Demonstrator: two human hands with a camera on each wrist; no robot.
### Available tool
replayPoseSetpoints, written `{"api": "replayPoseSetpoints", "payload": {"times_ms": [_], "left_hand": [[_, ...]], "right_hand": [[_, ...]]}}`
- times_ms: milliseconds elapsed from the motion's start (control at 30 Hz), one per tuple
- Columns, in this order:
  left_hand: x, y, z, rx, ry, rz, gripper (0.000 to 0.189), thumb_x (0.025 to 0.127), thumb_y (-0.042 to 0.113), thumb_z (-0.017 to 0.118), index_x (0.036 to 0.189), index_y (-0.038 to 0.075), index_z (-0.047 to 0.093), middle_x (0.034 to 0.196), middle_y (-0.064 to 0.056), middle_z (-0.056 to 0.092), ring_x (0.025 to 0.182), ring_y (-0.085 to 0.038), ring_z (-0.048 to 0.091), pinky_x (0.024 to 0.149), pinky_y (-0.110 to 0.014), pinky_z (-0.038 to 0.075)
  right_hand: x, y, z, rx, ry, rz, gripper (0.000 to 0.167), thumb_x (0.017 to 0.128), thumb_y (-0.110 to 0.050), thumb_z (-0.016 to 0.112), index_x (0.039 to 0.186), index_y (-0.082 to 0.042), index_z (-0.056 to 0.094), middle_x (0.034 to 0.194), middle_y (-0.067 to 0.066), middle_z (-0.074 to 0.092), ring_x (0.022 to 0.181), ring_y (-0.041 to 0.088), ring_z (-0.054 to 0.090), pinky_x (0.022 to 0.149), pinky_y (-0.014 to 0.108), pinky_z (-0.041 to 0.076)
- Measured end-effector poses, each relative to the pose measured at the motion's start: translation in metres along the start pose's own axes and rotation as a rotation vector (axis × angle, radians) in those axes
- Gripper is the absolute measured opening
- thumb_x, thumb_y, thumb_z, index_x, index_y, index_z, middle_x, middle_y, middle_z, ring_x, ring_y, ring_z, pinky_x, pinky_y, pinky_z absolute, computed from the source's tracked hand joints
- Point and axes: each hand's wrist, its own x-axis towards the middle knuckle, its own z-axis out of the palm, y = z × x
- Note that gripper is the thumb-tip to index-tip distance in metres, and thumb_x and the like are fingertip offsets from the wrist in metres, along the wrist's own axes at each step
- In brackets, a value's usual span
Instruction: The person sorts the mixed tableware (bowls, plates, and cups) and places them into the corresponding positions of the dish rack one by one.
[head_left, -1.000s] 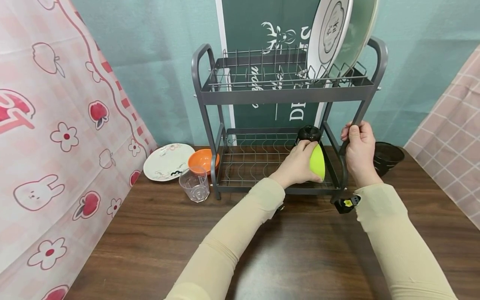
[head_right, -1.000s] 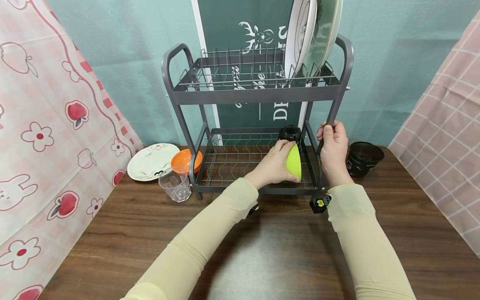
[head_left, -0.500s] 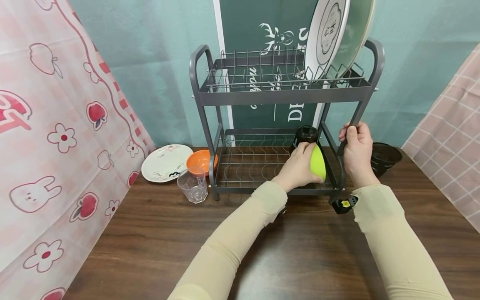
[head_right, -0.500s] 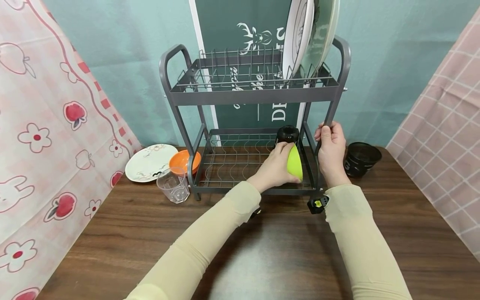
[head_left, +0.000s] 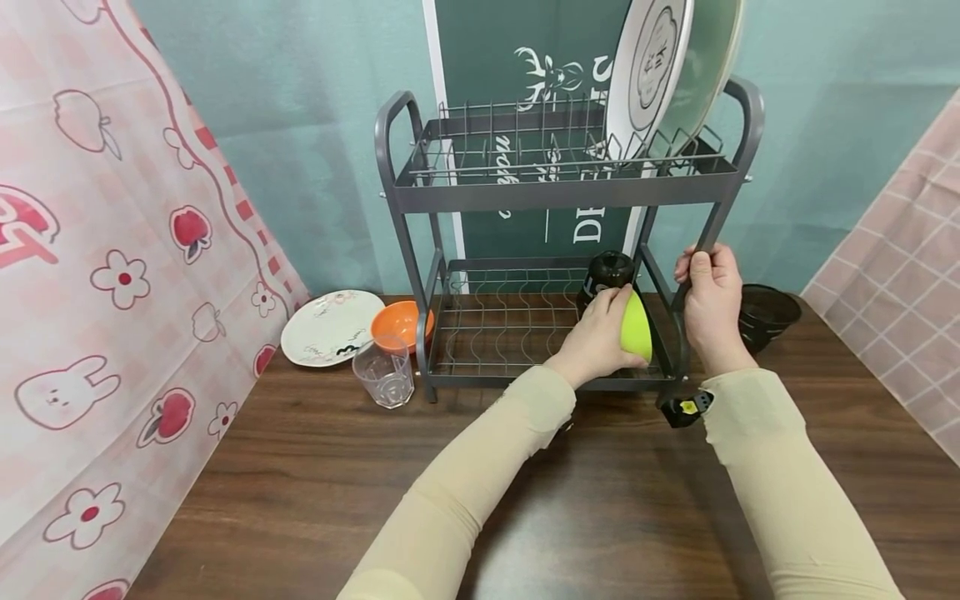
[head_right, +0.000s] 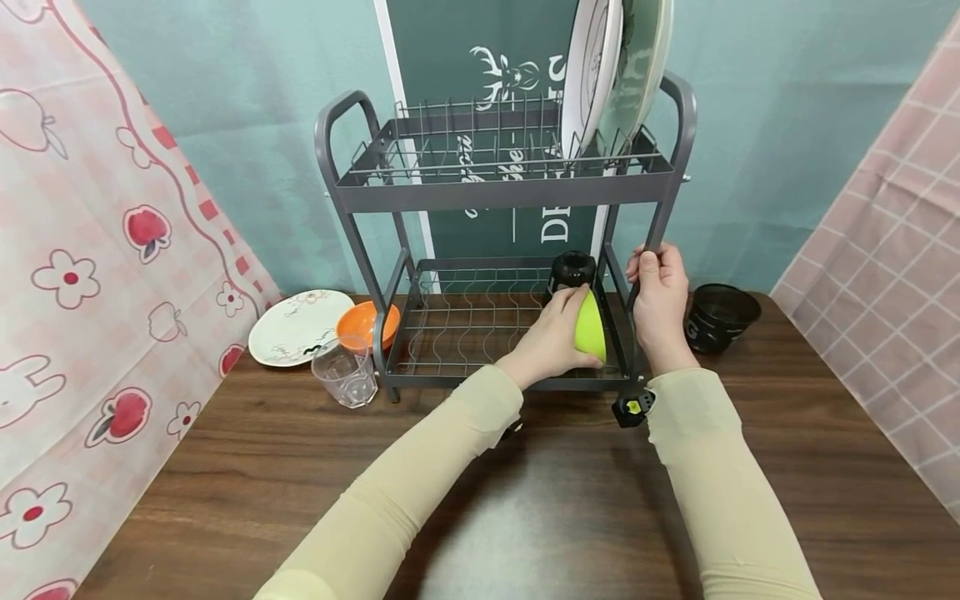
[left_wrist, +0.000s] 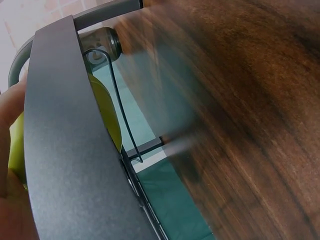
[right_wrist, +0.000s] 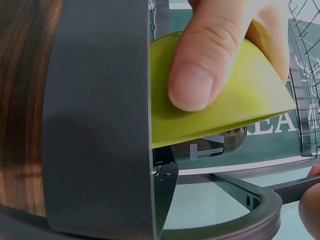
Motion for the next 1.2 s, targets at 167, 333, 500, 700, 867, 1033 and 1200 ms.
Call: {"api": "replayPoseSetpoints", "payload": {"times_ms": [167, 333, 500, 700, 867, 1033, 1200], "left_hand": [[-0.001, -0.001, 0.003, 0.034, -0.004, 0.029, 0.111, 0.072, 0.051, 0.072, 0.149, 0.019, -0.002, 0.152, -0.001, 0.019, 0.143, -0.021, 0.016, 0.112, -0.03, 0.027], [-0.001, -0.002, 0.004, 0.045, -0.022, 0.042, 0.111, 0.075, 0.051, 0.07, 0.149, 0.02, -0.008, 0.155, -0.002, 0.011, 0.144, -0.021, 0.012, 0.114, -0.037, 0.025], [-0.003, -0.004, 0.004, 0.008, -0.039, 0.023, 0.112, 0.075, 0.051, 0.07, 0.148, 0.024, -0.011, 0.157, -0.001, 0.004, 0.145, -0.019, 0.004, 0.116, -0.04, 0.019], [-0.008, -0.007, 0.002, -0.012, -0.014, -0.013, 0.114, 0.074, 0.054, 0.07, 0.147, 0.027, -0.013, 0.157, 0.001, 0.0, 0.145, -0.019, 0.0, 0.117, -0.038, 0.015], [-0.014, -0.009, -0.003, -0.057, 0.012, -0.026, 0.113, 0.074, 0.053, 0.07, 0.147, 0.028, -0.012, 0.157, 0.002, -0.002, 0.145, -0.02, 0.0, 0.117, -0.039, 0.016], [-0.02, -0.013, -0.009, -0.056, 0.041, -0.017, 0.111, 0.074, 0.053, 0.07, 0.148, 0.025, -0.009, 0.157, 0.001, 0.002, 0.145, -0.022, 0.002, 0.116, -0.039, 0.018], [-0.027, -0.018, -0.021, -0.08, 0.062, 0.009, 0.109, 0.076, 0.051, 0.069, 0.148, 0.022, -0.007, 0.157, -0.004, 0.005, 0.145, -0.025, 0.003, 0.116, -0.042, 0.018]], "right_hand": [[0.001, 0.0, -0.001, -0.001, 0.012, 0.006, 0.011, 0.095, -0.016, 0.046, 0.09, -0.008, 0.053, 0.071, 0.002, 0.051, 0.066, 0.011, 0.046, 0.067, 0.018, 0.039], [0.0, 0.0, -0.002, -0.017, 0.018, 0.011, 0.011, 0.095, -0.016, 0.046, 0.09, -0.008, 0.052, 0.071, 0.003, 0.05, 0.066, 0.012, 0.046, 0.067, 0.018, 0.039], [-0.001, 0.001, -0.002, -0.025, 0.025, 0.015, 0.01, 0.096, -0.016, 0.047, 0.091, -0.008, 0.052, 0.072, 0.003, 0.05, 0.067, 0.012, 0.046, 0.067, 0.018, 0.04], [0.0, 0.001, -0.002, -0.024, 0.024, 0.009, 0.011, 0.096, -0.016, 0.046, 0.09, -0.008, 0.052, 0.071, 0.003, 0.05, 0.067, 0.012, 0.046, 0.067, 0.018, 0.039], [-0.001, 0.001, -0.002, -0.048, 0.02, 0.001, 0.011, 0.096, -0.017, 0.046, 0.09, -0.01, 0.052, 0.071, 0.001, 0.051, 0.066, 0.011, 0.046, 0.067, 0.018, 0.039], [-0.002, 0.001, -0.002, -0.062, 0.0, -0.004, 0.011, 0.096, -0.018, 0.046, 0.091, -0.012, 0.052, 0.07, 0.0, 0.051, 0.067, 0.012, 0.046, 0.068, 0.018, 0.039], [-0.001, 0.001, -0.001, -0.053, 0.005, 0.001, 0.011, 0.095, -0.019, 0.047, 0.091, -0.011, 0.052, 0.071, 0.001, 0.051, 0.068, 0.012, 0.046, 0.068, 0.018, 0.039]]}}
